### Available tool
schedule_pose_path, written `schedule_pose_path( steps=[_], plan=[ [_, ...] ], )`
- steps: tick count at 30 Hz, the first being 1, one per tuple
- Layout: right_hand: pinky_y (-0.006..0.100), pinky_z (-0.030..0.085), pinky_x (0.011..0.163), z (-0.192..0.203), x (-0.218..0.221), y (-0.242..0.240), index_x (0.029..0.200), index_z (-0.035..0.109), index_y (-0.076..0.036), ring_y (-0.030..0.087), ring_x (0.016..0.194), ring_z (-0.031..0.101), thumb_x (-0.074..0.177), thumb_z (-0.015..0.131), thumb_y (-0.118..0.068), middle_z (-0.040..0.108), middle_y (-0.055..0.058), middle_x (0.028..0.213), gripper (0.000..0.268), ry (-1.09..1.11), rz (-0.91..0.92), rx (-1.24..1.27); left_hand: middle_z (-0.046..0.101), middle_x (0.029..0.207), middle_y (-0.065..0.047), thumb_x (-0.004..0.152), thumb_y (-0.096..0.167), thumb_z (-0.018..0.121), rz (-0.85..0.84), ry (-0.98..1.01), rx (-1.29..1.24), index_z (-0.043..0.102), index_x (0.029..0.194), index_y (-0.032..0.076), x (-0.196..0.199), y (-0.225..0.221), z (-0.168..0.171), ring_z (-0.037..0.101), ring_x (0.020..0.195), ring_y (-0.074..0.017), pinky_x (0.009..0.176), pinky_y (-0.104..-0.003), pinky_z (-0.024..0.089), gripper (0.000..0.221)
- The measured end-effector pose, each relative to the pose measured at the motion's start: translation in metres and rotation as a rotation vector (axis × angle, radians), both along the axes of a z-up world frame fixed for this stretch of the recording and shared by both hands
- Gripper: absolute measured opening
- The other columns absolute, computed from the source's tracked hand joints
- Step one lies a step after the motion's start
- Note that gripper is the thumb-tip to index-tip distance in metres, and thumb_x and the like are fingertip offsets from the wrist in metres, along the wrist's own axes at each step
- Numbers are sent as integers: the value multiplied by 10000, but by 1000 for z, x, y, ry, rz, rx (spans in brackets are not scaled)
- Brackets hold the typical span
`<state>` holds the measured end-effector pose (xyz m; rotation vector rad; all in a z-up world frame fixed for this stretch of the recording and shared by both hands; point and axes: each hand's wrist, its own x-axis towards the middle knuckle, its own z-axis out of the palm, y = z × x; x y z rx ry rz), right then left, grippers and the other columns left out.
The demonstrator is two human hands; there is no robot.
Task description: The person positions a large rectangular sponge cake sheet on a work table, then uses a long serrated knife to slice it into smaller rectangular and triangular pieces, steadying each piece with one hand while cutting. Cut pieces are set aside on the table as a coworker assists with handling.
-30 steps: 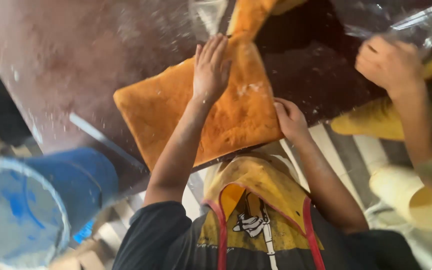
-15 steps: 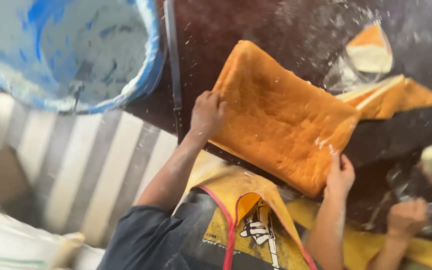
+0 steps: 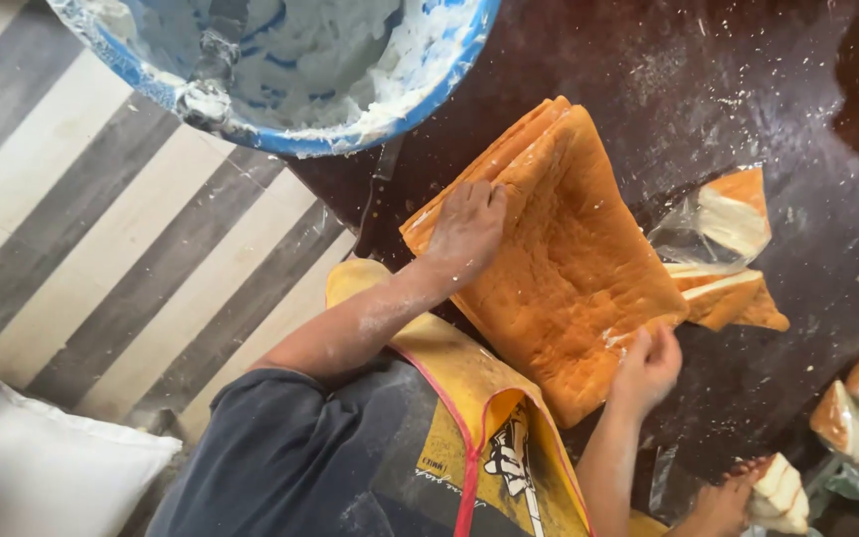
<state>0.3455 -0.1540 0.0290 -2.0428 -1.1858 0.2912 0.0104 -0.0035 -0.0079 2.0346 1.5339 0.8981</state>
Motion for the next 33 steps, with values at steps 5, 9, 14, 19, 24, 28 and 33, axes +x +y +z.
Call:
schedule_pose_path(
  steps=[5,9,14,19,24,28,33],
  plan=[
    [430,382,1185,42,-100,151,1455,549,23,346,1411,511,1055,668,-213,567,202,1492,479,-202,424,-192,562,1073,-189,797,-16,578,-33,21,-41,586,1313,-120,-2,-4,2,550,1006,-336,889,-431,488,526],
    [452,416,1112,-1,-111,252,1483,496,32,381,1320,556,1044,683,-246,616,216,1392,552,-237,656,-176,560,1096,-198,811,-10,592,-3,57,-6,578,1323,-127,-3,-3,15,538,1009,-334,864,-416,481,525],
    [408,527,959,22,-118,265,1240,702,-37,306,1071,656,975,738,-190,675,155,1164,308,-287,581,-243,569,1145,-174,770,-12,582,-45,-47,57,571,1307,-108,-13,-11,27,548,1035,-312,900,-403,494,546],
    [403,529,959,-3,-101,268,1242,726,-25,300,1057,662,1005,744,-149,679,149,1133,268,-250,640,-175,556,1096,-171,838,-9,600,-37,8,-54,562,1367,-121,-14,-17,15,551,1019,-307,896,-391,492,542],
    [388,513,1003,-16,-94,270,1319,681,-6,314,1166,654,1050,683,-155,672,190,1262,308,-180,705,-125,583,1164,-177,832,172,700,112,15,-28,573,1260,-45,-21,-18,16,560,1064,-341,872,-472,476,497],
    [348,518,966,-2,-97,271,1315,665,-47,237,1106,697,1061,666,-234,732,135,1185,314,-60,591,-377,567,1145,-210,883,259,739,65,41,-245,532,1316,-97,-22,-17,6,551,1064,-368,910,-475,485,597],
    [275,520,958,-10,-86,277,1322,664,15,140,1070,650,1066,689,-181,727,103,1199,323,195,741,-285,596,1185,-216,840,329,789,-64,-63,-734,541,1286,-21,-43,17,22,587,1139,-397,980,-517,466,619]
  ],
)
